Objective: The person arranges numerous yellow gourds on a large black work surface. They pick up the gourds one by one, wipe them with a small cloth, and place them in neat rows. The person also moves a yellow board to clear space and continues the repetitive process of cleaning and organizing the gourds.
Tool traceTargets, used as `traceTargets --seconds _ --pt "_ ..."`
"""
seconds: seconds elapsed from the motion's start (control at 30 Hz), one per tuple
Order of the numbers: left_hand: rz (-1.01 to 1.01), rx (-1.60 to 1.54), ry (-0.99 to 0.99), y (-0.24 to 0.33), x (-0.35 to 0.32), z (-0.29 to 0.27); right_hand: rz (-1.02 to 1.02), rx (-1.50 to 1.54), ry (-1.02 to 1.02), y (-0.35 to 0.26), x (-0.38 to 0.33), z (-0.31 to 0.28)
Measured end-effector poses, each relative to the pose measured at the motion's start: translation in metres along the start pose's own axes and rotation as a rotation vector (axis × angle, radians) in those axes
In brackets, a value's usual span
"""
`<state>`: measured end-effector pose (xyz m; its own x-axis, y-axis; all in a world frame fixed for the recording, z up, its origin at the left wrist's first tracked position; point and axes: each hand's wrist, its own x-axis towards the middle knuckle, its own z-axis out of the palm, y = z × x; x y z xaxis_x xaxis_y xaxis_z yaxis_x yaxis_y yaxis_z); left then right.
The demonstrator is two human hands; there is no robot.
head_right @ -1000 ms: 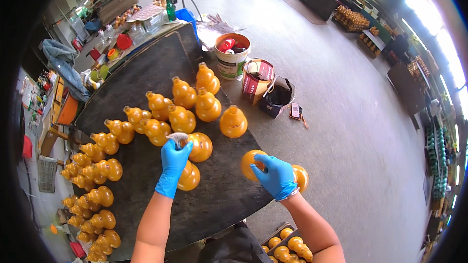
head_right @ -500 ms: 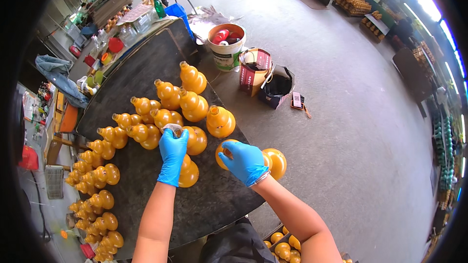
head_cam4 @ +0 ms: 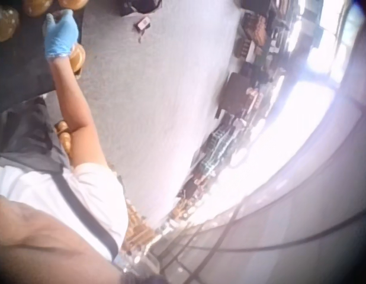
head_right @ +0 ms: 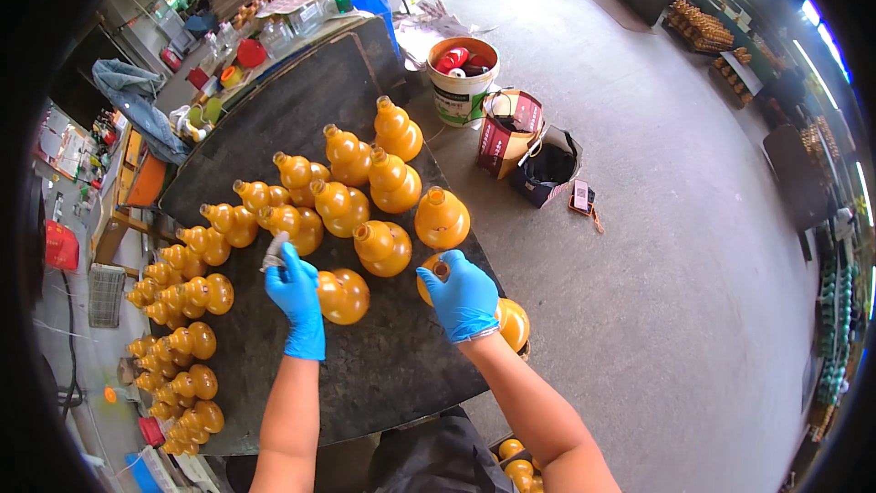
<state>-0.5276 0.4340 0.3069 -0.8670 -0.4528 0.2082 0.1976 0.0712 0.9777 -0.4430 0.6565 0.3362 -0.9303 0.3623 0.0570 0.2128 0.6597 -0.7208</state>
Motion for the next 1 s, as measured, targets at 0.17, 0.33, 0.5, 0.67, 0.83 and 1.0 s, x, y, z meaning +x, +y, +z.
traceTargets --seconds 0.17,0.33,0.5,0.67,0.83,1.0 --pt "-0.013 -0.061 0.012 -0.006 0.029 0.001 0.054 0.029 -0.026 -0.007 -0.003 -0.005" --pt "-0.001 -0.046 0.032 -0.021 0.04 0.015 0.176 0.56 0.126 0.025 -0.014 -0.021" --pt "0.085 0.06 0.067 -0.04 0.048 0.02 0.116 0.749 0.227 0.046 -0.023 -0.046" --pt "-0.08 -0.017 0.122 -0.037 0.049 0.023 0.127 0.789 0.25 0.056 -0.028 -0.045" --pt "-0.016 -0.021 0.041 -0.03 0.048 0.013 0.122 0.736 0.258 0.051 -0.033 -0.02" --pt "0.174 0.008 0.035 -0.022 0.03 -0.018 0.017 0.579 0.411 0.055 -0.042 -0.009"
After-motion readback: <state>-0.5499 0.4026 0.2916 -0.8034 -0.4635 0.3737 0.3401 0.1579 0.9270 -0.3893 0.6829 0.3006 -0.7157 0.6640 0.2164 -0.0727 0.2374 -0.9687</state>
